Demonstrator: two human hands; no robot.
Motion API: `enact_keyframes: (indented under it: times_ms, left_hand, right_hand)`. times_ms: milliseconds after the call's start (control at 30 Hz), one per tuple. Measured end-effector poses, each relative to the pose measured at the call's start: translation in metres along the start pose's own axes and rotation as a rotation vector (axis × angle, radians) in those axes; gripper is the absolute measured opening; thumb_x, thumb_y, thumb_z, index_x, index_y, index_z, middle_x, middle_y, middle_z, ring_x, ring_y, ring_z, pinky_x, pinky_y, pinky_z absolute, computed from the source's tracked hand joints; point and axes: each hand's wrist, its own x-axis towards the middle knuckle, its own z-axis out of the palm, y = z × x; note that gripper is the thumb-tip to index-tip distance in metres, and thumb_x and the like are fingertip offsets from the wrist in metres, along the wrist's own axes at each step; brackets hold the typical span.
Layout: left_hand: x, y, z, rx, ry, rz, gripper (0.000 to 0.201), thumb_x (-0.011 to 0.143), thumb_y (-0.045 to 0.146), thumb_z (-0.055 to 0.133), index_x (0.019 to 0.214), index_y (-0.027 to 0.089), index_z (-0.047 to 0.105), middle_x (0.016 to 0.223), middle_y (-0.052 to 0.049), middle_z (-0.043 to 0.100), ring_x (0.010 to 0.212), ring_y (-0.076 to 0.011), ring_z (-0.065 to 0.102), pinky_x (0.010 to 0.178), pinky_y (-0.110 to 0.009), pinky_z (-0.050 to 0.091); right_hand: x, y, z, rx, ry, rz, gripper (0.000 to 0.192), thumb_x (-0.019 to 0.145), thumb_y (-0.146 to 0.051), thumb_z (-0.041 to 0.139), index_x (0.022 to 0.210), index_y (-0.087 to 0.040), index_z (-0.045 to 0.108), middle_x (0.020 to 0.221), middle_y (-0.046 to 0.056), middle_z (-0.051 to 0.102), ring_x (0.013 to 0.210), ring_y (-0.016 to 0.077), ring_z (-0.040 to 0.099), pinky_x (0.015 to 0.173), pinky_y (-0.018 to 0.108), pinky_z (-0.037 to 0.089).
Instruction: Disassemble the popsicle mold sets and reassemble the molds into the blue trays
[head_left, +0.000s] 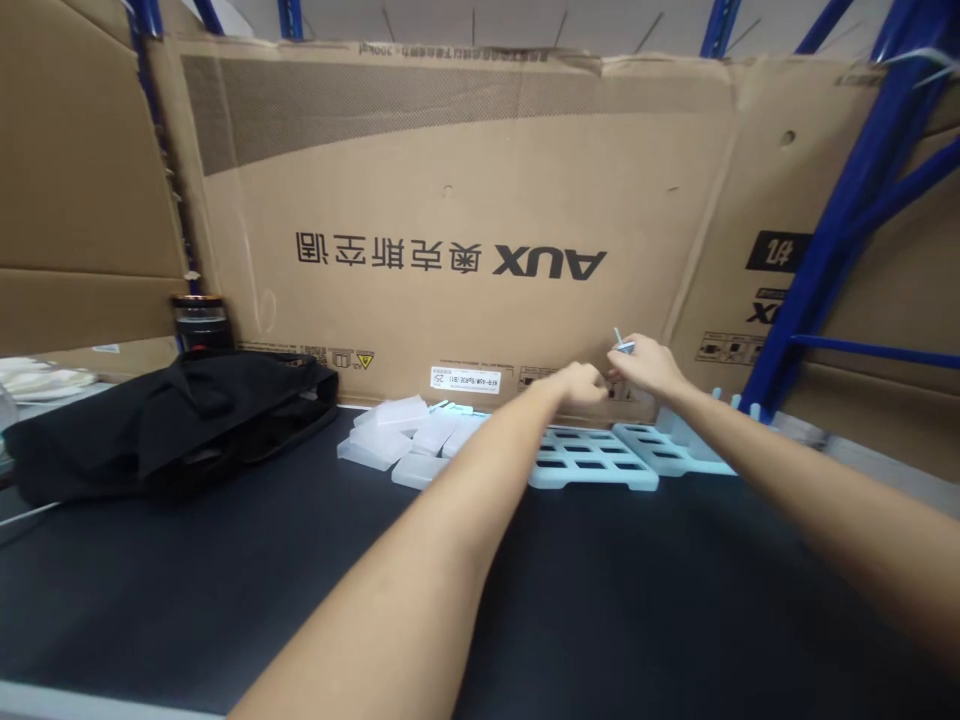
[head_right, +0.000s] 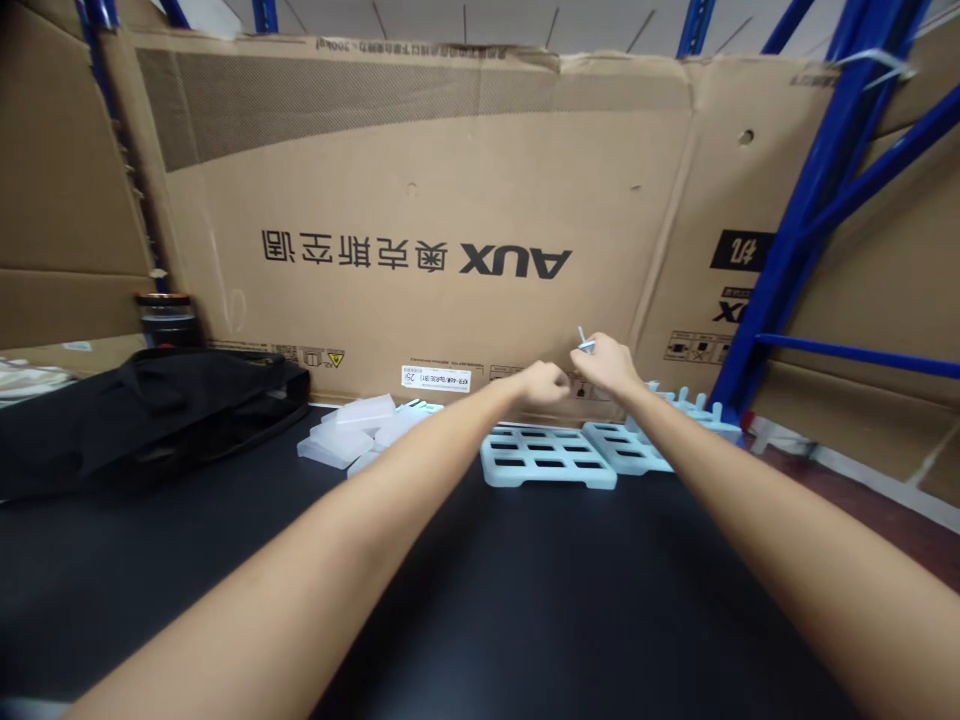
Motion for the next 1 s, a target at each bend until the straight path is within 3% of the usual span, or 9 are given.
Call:
enact_keyframes:
  times_ms: [167,233,300,367,467,667,833,1000]
  left_hand:
    - [-0.023,-0.030,-0.056,-0.250,0.066,-0.039,0.055,0.101,0.054,0.033,0.133,0.016,0.057,0.130,-0.014,0.068,0.106,-0.0180,0.071,0.093,-0.031,0.056]
    - [-0.035,-0.033,-0.070,-0.365,0.014,-0.020,0.062,0.097,0.066,0.041,0.135,0.020,0.055,0.133,-0.013,0.066,0.107,-0.0169,0.070,0.093,-0.030,0.056]
    - [-0.044,-0.032,-0.080,-0.442,-0.048,-0.025,0.062,0.087,0.063,0.062,0.133,0.022,0.058,0.135,-0.010,0.066,0.112,-0.0171,0.068,0.097,-0.029,0.055]
    - [-0.048,-0.030,-0.085,-0.449,-0.097,-0.055,0.061,0.077,0.052,0.078,0.128,0.022,0.063,0.134,-0.008,0.066,0.115,-0.0185,0.066,0.099,-0.031,0.054]
    - [-0.048,-0.029,-0.089,-0.387,-0.120,-0.103,0.057,0.067,0.042,0.087,0.117,0.020,0.069,0.127,-0.007,0.069,0.114,-0.0197,0.066,0.098,-0.032,0.055]
    - [-0.046,-0.045,-0.097,-0.280,-0.197,-0.240,0.035,0.057,0.032,0.090,0.081,0.013,0.073,0.086,-0.006,0.076,0.094,-0.0216,0.073,0.095,-0.033,0.057]
    - [-0.061,-0.072,-0.112,-0.285,-0.270,-0.303,0.024,0.061,0.028,0.084,0.081,0.019,0.075,0.096,-0.001,0.077,0.103,-0.0197,0.072,0.100,-0.028,0.053]
    - [-0.079,-0.092,-0.123,-0.292,-0.402,-0.395,0.034,0.061,0.031,0.086,0.090,0.020,0.074,0.112,-0.004,0.076,0.111,-0.0202,0.070,0.104,-0.028,0.052]
  right_hand:
    - [-0.015,-0.014,0.030,0.212,-0.095,-0.093,0.029,0.081,-0.028,0.054,0.103,-0.017,0.070,0.070,0.003,0.073,0.067,0.0171,0.068,0.066,0.024,0.049]
    - [-0.017,-0.022,0.038,0.255,-0.122,-0.135,0.025,0.079,-0.027,0.055,0.096,-0.017,0.071,0.068,0.002,0.072,0.067,0.0173,0.068,0.066,0.024,0.049]
    - [-0.018,-0.029,0.043,0.273,-0.147,-0.165,0.020,0.078,-0.026,0.056,0.087,-0.017,0.072,0.065,0.002,0.071,0.068,0.0182,0.069,0.064,0.023,0.048]
    - [-0.018,-0.035,0.046,0.270,-0.174,-0.183,0.018,0.076,-0.025,0.058,0.081,-0.016,0.072,0.062,0.003,0.069,0.068,0.0192,0.069,0.062,0.023,0.047]
    - [-0.018,-0.044,0.047,0.241,-0.212,-0.197,0.017,0.075,-0.025,0.060,0.080,-0.014,0.073,0.059,0.003,0.068,0.067,0.0202,0.069,0.059,0.023,0.045]
    - [-0.024,-0.064,0.054,0.157,-0.303,-0.238,0.023,0.080,-0.037,0.062,0.084,-0.017,0.073,0.053,0.001,0.065,0.059,0.0181,0.066,0.058,0.022,0.044]
    - [-0.026,-0.079,0.068,0.045,-0.359,-0.351,0.039,0.091,-0.047,0.049,0.075,-0.019,0.070,0.054,0.003,0.066,0.059,0.0175,0.066,0.061,0.023,0.044]
    - [-0.025,-0.098,0.081,-0.119,-0.334,-0.524,0.036,0.093,-0.043,0.048,0.082,-0.020,0.073,0.080,0.010,0.075,0.083,0.0240,0.070,0.071,0.027,0.044]
